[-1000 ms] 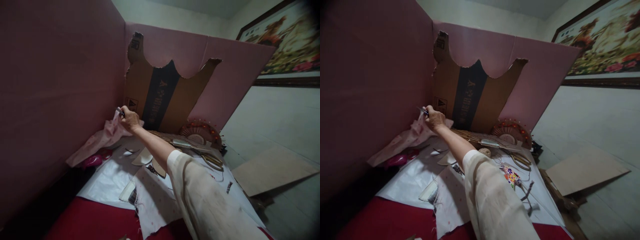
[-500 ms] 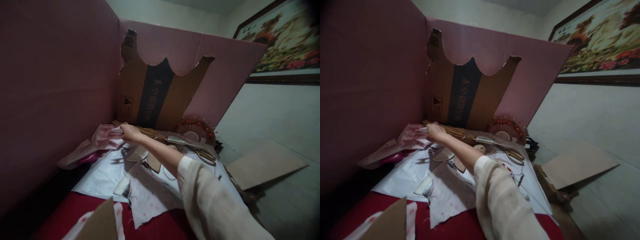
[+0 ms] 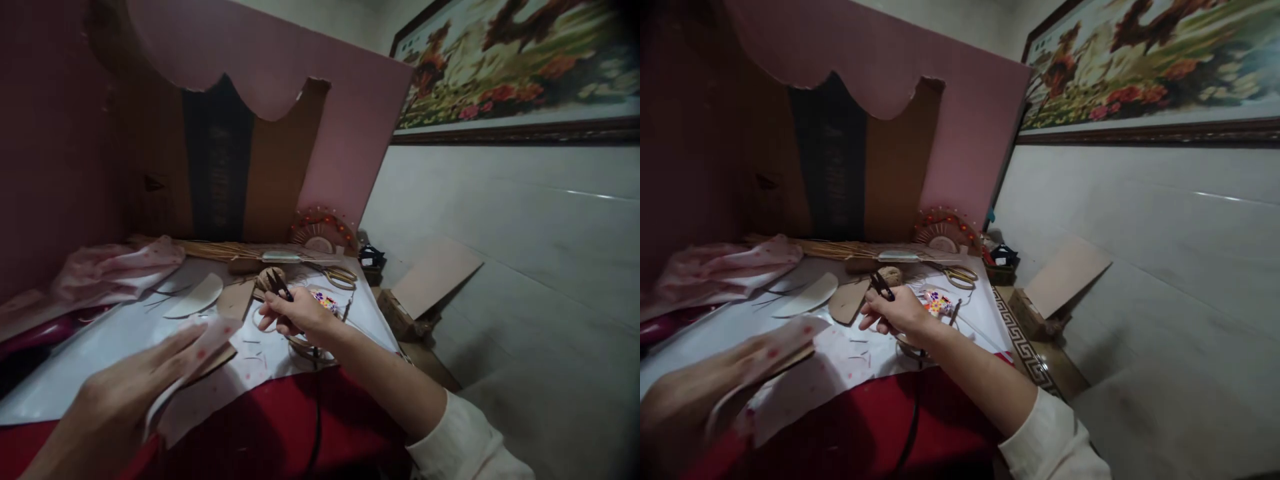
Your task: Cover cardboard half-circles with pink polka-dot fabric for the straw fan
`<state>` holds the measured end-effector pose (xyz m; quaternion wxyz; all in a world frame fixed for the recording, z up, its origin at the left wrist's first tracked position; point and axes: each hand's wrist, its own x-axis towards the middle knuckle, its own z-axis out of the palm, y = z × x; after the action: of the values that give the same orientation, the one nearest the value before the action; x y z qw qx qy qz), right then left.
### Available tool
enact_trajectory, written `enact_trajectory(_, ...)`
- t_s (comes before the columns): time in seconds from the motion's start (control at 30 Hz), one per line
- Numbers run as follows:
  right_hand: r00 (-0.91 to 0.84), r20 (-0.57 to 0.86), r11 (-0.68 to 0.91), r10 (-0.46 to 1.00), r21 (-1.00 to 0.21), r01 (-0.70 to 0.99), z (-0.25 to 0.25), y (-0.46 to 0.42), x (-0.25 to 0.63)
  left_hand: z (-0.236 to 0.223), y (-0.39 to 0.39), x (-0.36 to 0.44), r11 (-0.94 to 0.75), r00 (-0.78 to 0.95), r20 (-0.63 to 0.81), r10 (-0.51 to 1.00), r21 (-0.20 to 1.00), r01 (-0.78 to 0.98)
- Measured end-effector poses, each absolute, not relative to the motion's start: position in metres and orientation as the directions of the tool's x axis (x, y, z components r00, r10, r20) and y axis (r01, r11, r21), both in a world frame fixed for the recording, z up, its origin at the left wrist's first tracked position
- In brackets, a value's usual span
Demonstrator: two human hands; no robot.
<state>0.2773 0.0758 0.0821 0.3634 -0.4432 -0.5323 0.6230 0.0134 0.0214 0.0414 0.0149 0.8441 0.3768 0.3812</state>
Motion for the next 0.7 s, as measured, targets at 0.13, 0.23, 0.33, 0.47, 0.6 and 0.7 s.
enact_trajectory(0.13,-0.385,-0.186,-0.254,0.904,-0.958,-0.135,0.059,0.073,0.298,0.048,0.05,0.044,-0.798,0.666,0.661,0.346,-0.167,0.58)
enact_trajectory(0.23,-0.393,-0.163,-0.282,0.905,-0.922,-0.267,0.043,0.073,0.298,0.046,0.069,0.065,-0.808,0.741,0.636,0.216,-0.31,0.501)
enact_trajectory(0.33,-0.369,-0.127,-0.266,0.921,-0.896,-0.355,0.036,0.069,0.298,0.045,0.085,0.082,-0.82,0.733,0.658,0.172,-0.317,0.477)
enact_trajectory(0.47,-0.294,-0.056,-0.18,0.954,-0.893,-0.413,0.036,0.067,0.299,0.042,0.102,0.093,-0.83,0.706,0.689,0.162,-0.292,0.476)
enact_trajectory(0.6,-0.202,-0.04,-0.135,0.979,-0.865,-0.483,0.032,0.072,0.298,0.03,0.114,0.084,-0.783,0.555,0.775,0.301,-0.132,0.609)
enact_trajectory(0.7,-0.143,-0.043,-0.11,0.989,-0.856,-0.505,0.028,0.074,0.298,0.026,0.115,0.07,-0.687,0.255,0.753,0.606,0.334,0.645)
